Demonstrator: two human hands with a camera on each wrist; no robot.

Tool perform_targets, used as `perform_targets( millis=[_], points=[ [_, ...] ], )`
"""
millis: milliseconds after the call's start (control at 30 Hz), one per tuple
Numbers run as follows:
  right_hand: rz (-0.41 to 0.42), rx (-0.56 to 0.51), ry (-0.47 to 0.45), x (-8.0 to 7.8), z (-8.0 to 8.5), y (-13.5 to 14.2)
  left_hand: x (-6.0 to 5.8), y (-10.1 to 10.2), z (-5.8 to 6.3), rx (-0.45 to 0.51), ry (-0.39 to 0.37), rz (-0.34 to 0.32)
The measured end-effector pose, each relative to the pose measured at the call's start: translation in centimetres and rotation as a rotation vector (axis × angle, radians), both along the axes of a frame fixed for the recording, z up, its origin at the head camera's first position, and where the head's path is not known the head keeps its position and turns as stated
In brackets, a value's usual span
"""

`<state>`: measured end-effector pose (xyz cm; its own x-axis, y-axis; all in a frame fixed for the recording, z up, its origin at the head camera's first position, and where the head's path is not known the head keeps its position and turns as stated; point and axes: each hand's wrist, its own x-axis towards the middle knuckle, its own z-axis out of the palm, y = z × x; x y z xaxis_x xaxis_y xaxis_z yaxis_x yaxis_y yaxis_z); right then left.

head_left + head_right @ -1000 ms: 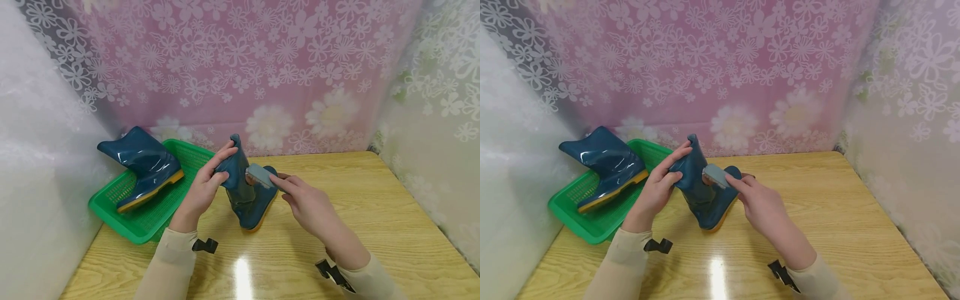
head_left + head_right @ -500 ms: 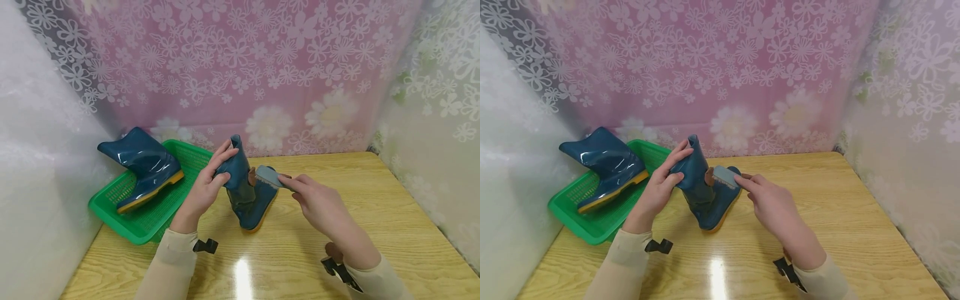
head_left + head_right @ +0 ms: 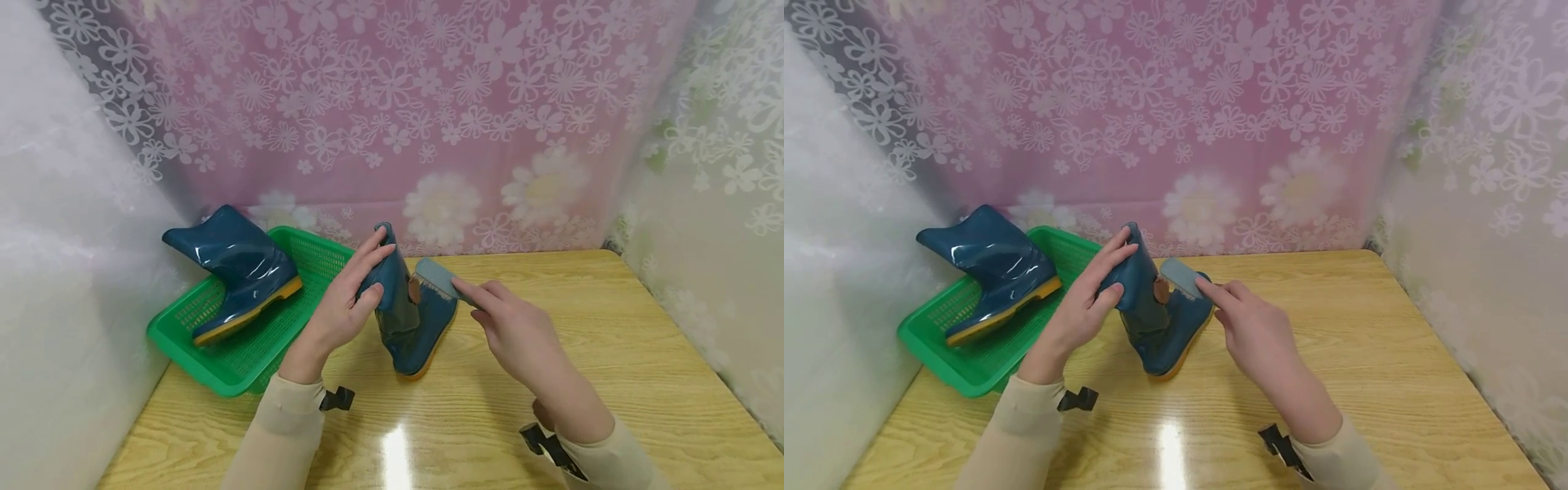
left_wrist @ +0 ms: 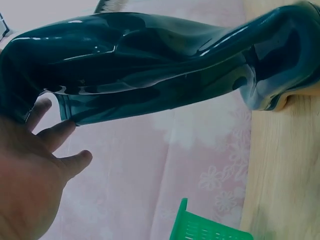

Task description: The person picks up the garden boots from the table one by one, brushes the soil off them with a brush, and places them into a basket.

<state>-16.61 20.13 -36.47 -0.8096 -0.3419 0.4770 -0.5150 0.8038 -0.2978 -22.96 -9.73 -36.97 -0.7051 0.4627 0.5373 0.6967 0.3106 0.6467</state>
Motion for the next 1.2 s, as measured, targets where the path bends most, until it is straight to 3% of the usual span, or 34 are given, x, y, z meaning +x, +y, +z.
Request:
perform_targets(
  millis=[200,500,833,1000,1200],
  points=[
    [0.000,-0.011,0.009,-0.2,-0.2,-0.1,0.0,0.0,0.0,-0.050,0.066,0.015],
    [0.038,0.013,-0.047,-0.3,-0.4,-0.5,0.0,-0.3,-0.2,-0.027,0.068,-0.007],
    [0.004,0.060,-0.086,0.2,0.7,1.4,-0.1,0.0,-0.3,-0.022,0.062,-0.027],
    [-0.045,0.001,-0.048,0.4,0.8,1.1,-0.1,0.0,-0.2,-0.023,0.060,-0.027],
    [0.031,-0.009,-0.034,0.4,0.0,-0.7,-0.1,0.0,-0.2,-0.029,0.052,-0.024]
  ],
)
